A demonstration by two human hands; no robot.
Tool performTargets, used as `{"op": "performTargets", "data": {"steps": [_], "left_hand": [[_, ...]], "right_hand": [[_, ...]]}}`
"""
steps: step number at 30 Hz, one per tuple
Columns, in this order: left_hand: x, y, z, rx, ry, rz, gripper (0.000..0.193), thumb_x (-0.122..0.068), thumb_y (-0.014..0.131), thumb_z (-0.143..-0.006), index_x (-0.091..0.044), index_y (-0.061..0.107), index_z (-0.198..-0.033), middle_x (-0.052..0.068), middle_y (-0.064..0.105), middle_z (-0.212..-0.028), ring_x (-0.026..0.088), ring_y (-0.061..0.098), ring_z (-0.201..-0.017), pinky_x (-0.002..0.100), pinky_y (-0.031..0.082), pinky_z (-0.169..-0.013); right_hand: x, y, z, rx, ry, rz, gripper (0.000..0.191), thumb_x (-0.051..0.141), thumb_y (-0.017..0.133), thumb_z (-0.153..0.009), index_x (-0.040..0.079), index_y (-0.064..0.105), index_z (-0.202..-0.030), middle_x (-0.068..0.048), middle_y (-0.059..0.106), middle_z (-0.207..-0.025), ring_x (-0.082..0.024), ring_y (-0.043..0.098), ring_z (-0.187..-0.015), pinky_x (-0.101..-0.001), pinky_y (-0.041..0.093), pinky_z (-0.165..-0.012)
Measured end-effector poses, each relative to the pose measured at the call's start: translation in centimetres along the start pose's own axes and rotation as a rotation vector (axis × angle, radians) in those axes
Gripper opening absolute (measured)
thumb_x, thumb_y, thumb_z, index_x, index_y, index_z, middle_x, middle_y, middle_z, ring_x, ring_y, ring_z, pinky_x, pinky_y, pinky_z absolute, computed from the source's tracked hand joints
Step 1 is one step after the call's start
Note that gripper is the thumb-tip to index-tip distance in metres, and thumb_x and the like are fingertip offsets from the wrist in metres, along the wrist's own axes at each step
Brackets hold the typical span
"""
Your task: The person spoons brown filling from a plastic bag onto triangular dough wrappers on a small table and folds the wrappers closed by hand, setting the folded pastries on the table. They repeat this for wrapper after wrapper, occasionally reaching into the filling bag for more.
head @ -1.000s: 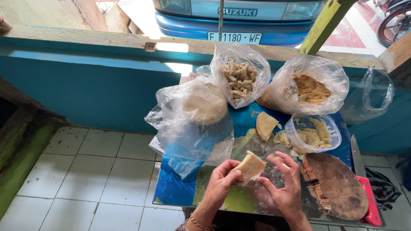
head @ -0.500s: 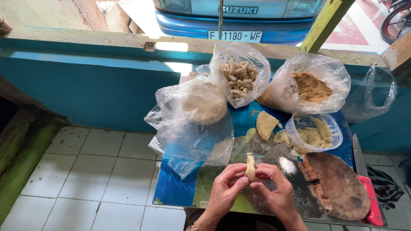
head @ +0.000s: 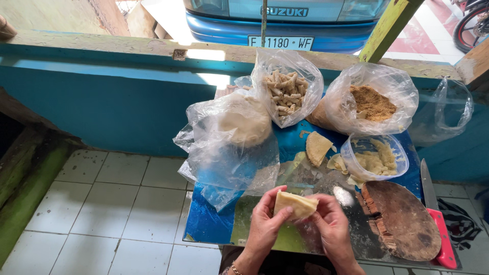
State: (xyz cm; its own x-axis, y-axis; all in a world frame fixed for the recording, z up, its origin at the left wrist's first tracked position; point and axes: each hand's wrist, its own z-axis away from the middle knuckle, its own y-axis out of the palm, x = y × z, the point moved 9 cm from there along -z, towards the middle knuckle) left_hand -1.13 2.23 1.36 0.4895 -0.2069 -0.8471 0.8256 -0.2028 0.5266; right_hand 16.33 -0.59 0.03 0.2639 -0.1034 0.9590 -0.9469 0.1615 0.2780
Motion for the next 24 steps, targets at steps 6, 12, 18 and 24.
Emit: {"op": "performTargets", "data": {"steps": [6,12,18,24], "left_hand": [[-0.9,0.1,-0.5,0.043,0.043,-0.169,0.060,-0.004,0.068,-0.094,-0.001,0.048,-0.150,0.013,0.072,-0.124,0.013,0.067,-0.111,0.028,0.056,-0.095],[-1.5,1.8,0.5,0.262,-0.108,0.087,0.066,0.000,0.065,-0.092,-0.002,0.040,-0.153,0.014,0.062,-0.140,0.015,0.062,-0.125,0.030,0.052,-0.105],[-1.8,1.2,0.8,0.228,-0.011,0.060,0.064,0.003,0.067,-0.090,0.000,0.042,-0.149,0.012,0.059,-0.142,0.016,0.060,-0.129,0.031,0.050,-0.108],[0.6,0.7,0.7,0.144,-0.006,0.010,0.058,0.002,0.069,-0.091,0.002,0.049,-0.146,0.010,0.063,-0.134,0.015,0.064,-0.115,0.030,0.054,-0.099]], "right_hand": [[10.6,6.0,2.9,0.141,-0.825,1.016,0.036,0.014,0.084,-0.074,0.012,0.070,-0.108,-0.003,0.070,-0.109,-0.022,0.066,-0.103,-0.0364,0.052,-0.088],[10.5,6.8,1.9,0.126,-0.711,0.982,0.030,0.014,0.083,-0.075,0.012,0.074,-0.104,-0.003,0.072,-0.104,-0.021,0.070,-0.096,-0.0344,0.055,-0.082],[10.2,7.0,1.9,0.113,-0.756,1.075,0.033,0.017,0.084,-0.072,0.012,0.075,-0.103,-0.005,0.074,-0.100,-0.023,0.069,-0.088,-0.0355,0.053,-0.074],[10.2,6.2,1.5,0.064,-0.722,1.021,0.026,0.010,0.082,-0.076,0.012,0.078,-0.102,-0.001,0.074,-0.095,-0.019,0.067,-0.085,-0.0332,0.055,-0.073]]}}
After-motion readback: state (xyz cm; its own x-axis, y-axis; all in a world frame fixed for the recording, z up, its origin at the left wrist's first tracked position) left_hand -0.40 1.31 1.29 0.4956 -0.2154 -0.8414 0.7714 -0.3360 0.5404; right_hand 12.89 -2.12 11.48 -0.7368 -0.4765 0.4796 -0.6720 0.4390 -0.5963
